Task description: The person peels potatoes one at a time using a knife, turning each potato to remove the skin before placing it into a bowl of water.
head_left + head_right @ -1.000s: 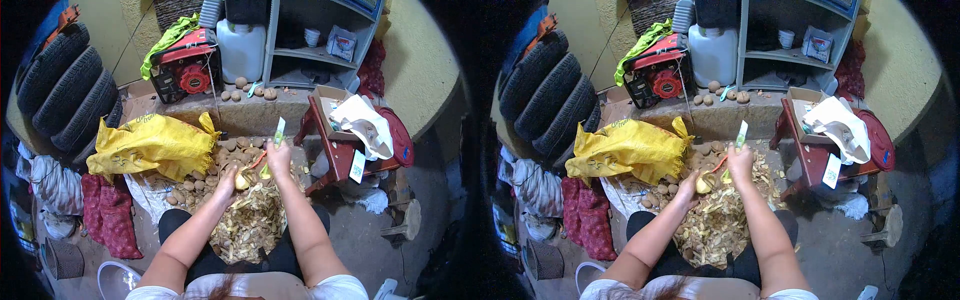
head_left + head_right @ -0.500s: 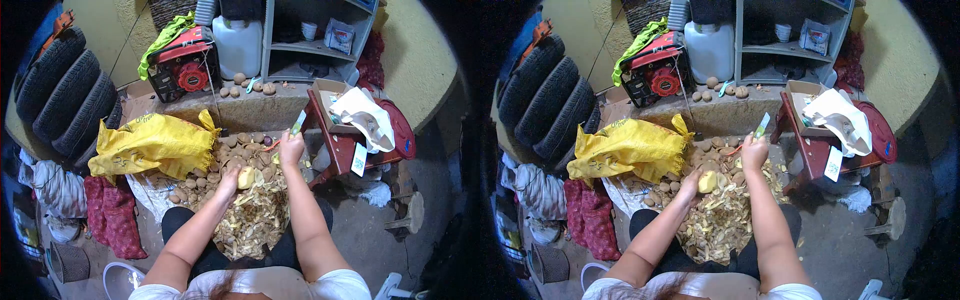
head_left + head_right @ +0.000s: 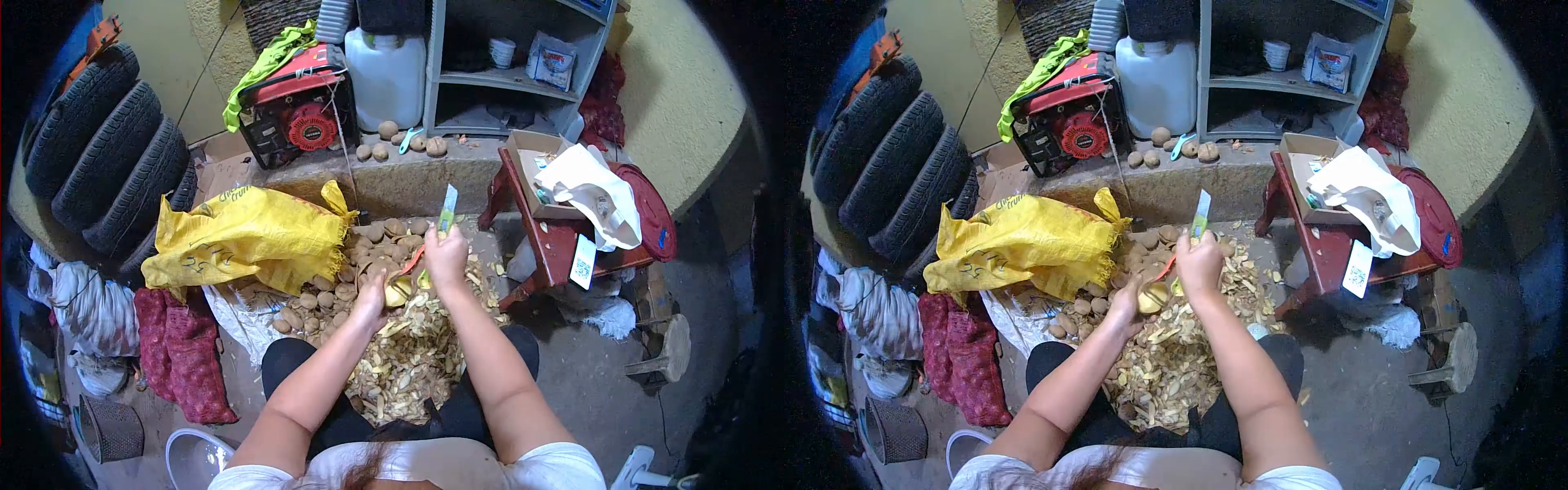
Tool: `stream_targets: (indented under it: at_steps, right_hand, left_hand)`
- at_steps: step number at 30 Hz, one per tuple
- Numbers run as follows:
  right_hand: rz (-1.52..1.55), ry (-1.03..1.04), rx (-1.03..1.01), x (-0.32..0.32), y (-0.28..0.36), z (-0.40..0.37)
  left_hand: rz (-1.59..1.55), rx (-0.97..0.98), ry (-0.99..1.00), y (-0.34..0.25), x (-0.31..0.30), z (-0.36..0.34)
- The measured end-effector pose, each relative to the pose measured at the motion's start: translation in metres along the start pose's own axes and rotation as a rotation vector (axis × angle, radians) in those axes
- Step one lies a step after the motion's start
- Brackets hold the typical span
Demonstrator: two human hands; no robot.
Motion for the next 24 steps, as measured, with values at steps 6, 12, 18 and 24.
stream_targets:
  at_steps: [6,12,18,24]
  right_hand:
    - [-0.258,-0.243,0.006,-0.026,-0.023,0.016]
    - [-0.04,-0.215,0.095,-0.046,-0.034,0.027]
    - [0.128,0.021,0.045,-0.006,-0.008,0.013]
    - [-0.094,0.013,0.005,0.001,-0.001,0.003]
  left_hand:
    - [0.165,0.026,0.103,-0.004,0.008,-0.004]
    - [0.065,-0.016,0.101,-0.009,-0.003,-0.006]
    - [0.06,-0.016,0.041,0.0,-0.012,0.003]
    - [0.209,0.016,0.049,-0.002,0.005,-0.006]
Point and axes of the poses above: each hand's wrist, its own z-axis towards the middle knuckle, its own x-axis out of the palm, y = z × x, the point moved 8 cm from there along z, towards the middle knuckle, and after that the axes turned 14 degrees about y, right-handed, at the moved point
